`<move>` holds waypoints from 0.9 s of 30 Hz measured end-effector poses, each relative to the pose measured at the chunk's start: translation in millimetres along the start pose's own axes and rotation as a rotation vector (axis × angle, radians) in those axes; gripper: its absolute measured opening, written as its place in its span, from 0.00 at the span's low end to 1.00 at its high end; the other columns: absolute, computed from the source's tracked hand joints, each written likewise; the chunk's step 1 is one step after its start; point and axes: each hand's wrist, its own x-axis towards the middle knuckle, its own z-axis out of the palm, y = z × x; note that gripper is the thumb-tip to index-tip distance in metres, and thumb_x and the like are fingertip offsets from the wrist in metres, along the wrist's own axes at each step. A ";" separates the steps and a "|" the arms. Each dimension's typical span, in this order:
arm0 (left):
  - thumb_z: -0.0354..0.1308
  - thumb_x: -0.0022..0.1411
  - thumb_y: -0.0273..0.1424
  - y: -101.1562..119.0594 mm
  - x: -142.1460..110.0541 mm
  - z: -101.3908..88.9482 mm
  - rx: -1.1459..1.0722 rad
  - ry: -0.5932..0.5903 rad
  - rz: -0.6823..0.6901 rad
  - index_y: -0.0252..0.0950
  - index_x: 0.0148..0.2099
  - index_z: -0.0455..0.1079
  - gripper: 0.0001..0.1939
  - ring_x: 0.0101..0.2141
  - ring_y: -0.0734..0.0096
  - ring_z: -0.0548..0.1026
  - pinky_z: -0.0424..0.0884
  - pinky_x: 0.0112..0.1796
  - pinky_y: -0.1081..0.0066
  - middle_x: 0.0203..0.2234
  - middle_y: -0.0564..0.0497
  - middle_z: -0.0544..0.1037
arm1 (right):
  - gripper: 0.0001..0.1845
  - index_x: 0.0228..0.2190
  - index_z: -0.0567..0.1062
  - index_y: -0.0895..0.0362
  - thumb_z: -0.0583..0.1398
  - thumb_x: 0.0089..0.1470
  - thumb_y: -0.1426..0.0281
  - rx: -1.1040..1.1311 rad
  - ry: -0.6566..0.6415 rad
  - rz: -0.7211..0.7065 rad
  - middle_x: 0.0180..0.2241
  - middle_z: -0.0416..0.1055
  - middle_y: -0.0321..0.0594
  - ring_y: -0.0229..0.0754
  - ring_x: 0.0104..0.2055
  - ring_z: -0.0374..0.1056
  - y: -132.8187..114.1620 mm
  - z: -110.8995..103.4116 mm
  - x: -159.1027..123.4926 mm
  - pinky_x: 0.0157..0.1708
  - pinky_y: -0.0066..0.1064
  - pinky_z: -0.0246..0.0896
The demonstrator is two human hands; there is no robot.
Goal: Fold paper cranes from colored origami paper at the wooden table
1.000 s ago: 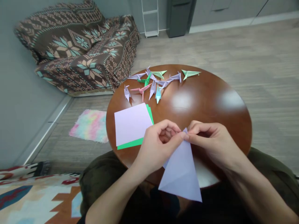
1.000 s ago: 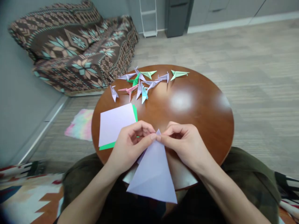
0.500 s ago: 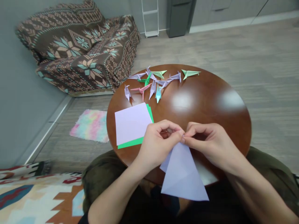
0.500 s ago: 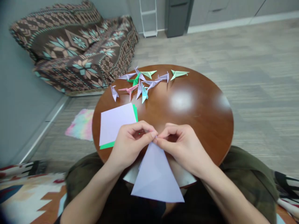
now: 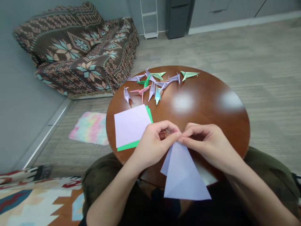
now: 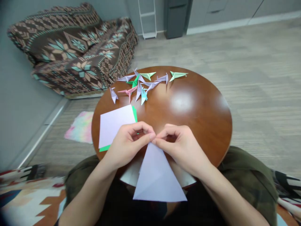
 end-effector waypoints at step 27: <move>0.60 0.53 0.26 -2.7 5.7 -10.1 0.271 0.017 -0.036 0.33 0.30 0.76 0.03 0.23 0.78 0.66 0.60 0.24 0.76 0.21 0.55 0.73 | 0.08 0.24 0.80 0.56 0.64 0.53 0.76 -0.152 -0.033 -0.108 0.29 0.74 0.34 0.37 0.32 0.66 0.6 -4.8 3.7 0.33 0.31 0.56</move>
